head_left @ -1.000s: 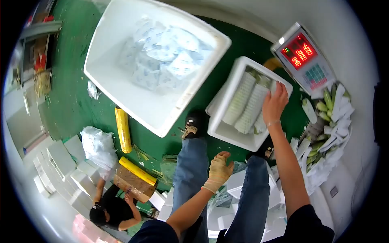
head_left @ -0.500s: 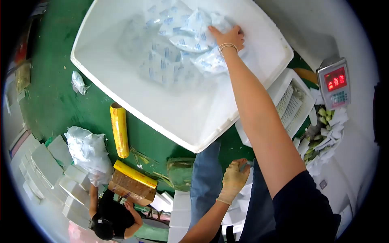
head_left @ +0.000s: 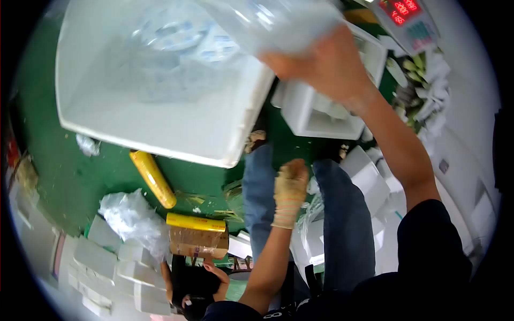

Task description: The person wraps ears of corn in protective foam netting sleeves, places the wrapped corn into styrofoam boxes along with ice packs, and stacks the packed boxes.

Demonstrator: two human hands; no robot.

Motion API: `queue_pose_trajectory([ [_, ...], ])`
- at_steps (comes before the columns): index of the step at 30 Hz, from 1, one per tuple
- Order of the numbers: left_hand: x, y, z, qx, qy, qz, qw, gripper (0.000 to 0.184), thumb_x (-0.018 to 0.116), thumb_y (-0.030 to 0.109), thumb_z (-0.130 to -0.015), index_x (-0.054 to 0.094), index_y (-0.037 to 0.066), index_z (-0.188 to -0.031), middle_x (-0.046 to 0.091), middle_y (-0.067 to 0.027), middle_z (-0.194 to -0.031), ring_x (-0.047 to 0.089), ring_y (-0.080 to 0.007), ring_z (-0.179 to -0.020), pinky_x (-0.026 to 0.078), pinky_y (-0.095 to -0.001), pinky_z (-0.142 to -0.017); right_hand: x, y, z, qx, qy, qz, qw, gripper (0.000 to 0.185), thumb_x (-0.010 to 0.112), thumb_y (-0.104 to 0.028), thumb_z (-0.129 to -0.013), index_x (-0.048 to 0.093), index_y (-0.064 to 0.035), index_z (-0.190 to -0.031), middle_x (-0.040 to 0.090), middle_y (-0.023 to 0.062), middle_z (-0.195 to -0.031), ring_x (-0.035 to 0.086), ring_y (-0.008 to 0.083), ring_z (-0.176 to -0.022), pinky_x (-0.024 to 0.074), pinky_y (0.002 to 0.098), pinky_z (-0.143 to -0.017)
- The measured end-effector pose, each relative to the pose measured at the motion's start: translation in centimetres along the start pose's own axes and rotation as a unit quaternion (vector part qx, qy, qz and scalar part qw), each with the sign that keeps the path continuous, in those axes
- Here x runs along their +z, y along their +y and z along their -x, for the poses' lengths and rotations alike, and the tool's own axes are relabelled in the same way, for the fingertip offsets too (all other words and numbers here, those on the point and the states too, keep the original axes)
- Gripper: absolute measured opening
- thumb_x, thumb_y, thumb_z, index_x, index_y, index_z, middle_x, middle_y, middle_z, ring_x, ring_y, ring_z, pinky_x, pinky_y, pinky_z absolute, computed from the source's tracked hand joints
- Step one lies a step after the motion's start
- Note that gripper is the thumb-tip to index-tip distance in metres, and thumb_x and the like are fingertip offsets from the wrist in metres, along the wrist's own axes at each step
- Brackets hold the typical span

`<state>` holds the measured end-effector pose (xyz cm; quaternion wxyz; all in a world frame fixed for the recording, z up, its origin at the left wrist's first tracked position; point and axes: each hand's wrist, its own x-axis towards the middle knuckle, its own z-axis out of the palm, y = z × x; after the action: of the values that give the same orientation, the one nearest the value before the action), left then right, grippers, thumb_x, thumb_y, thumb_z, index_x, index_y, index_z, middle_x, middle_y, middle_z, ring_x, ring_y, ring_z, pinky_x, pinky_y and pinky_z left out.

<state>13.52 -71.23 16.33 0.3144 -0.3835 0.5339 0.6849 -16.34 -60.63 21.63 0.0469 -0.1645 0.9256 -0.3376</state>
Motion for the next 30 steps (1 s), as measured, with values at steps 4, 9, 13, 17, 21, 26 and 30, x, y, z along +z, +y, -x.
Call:
queue_pose_trajectory([
  [4,1.8,7.9,1.4,0.254,0.048,-0.091,0.962,0.029,0.051,-0.011,-0.084,0.053,0.000,-0.112,0.052,-0.0137,-0.122,0.051,-0.0229,-0.113,0.042,-0.0333,-0.096,-8.1,0.9,14.0,0.246,-0.116,-0.053,0.961,0.049,0.075,-0.041,-0.065,0.060,-0.0054,-0.095,0.066,0.0156,-0.081,0.066,0.0300,-0.072,0.0528,0.0382,-0.065],
  [9,11.6,11.3,-3.5,0.401,-0.206,-0.244,0.859,0.035,0.051,-0.004,-0.087,0.050,0.001,-0.122,0.055,-0.0138,-0.121,0.055,-0.0230,-0.110,0.042,-0.0306,-0.095,-5.4,4.7,23.4,0.235,-0.180,0.059,0.953,0.053,0.078,-0.039,-0.060,0.055,-0.0045,-0.093,0.062,0.0142,-0.076,0.063,0.0338,-0.069,0.0489,0.0427,-0.060],
  [13,10.3,4.5,-12.1,0.224,-0.160,-0.403,0.873,0.033,0.051,0.031,-0.094,0.063,0.004,-0.106,0.067,-0.0144,-0.088,0.063,-0.0323,-0.083,0.048,-0.0352,-0.076,-1.8,7.7,24.2,0.259,-0.259,0.147,0.919,0.054,0.076,-0.039,-0.064,0.056,-0.0056,-0.102,0.063,0.0121,-0.084,0.060,0.0305,-0.081,0.0466,0.0400,-0.071],
  [17,10.4,5.2,-7.4,0.407,-0.053,-0.446,0.795,0.023,0.054,-0.002,-0.088,0.057,-0.003,-0.111,0.063,-0.0128,-0.110,0.060,-0.0190,-0.102,0.046,-0.0285,-0.088,2.7,10.8,26.9,0.203,-0.204,0.139,0.948,0.055,0.071,-0.043,-0.070,0.056,-0.0051,-0.107,0.060,0.0113,-0.102,0.051,0.0264,-0.100,0.0376,0.0371,-0.086],
  [21,12.0,7.1,-6.8,0.533,-0.053,-0.497,0.683,0.044,0.057,-0.012,-0.079,0.053,0.004,-0.120,0.058,-0.0149,-0.116,0.056,-0.0286,-0.108,0.047,-0.0337,-0.089,5.0,12.7,28.8,0.176,-0.139,0.157,0.962,0.064,0.062,-0.051,-0.075,0.053,-0.0029,-0.116,0.055,0.0126,-0.111,0.044,0.0279,-0.110,0.0327,0.0385,-0.092],
  [26,20.4,8.3,-11.8,0.501,-0.105,-0.697,0.502,0.054,0.063,0.019,-0.079,0.047,0.010,-0.129,0.039,-0.0157,-0.136,0.037,-0.0333,-0.126,0.030,-0.0428,-0.103,3.6,9.5,30.5,0.186,-0.045,0.129,0.973,0.042,0.058,-0.024,-0.082,0.053,-0.0082,-0.121,0.052,0.0124,-0.118,0.044,0.0286,-0.113,0.0313,0.0419,-0.097],
  [30,22.1,9.3,-16.0,0.486,-0.071,-0.746,0.450,0.060,0.064,0.022,-0.075,0.045,0.015,-0.131,0.038,-0.0143,-0.139,0.041,-0.0279,-0.126,0.035,-0.0411,-0.098,4.0,13.0,30.4,0.176,-0.005,-0.043,0.983,0.036,0.058,-0.009,-0.076,0.058,-0.0137,-0.111,0.053,0.0073,-0.113,0.047,0.0265,-0.107,0.0339,0.0399,-0.090],
])
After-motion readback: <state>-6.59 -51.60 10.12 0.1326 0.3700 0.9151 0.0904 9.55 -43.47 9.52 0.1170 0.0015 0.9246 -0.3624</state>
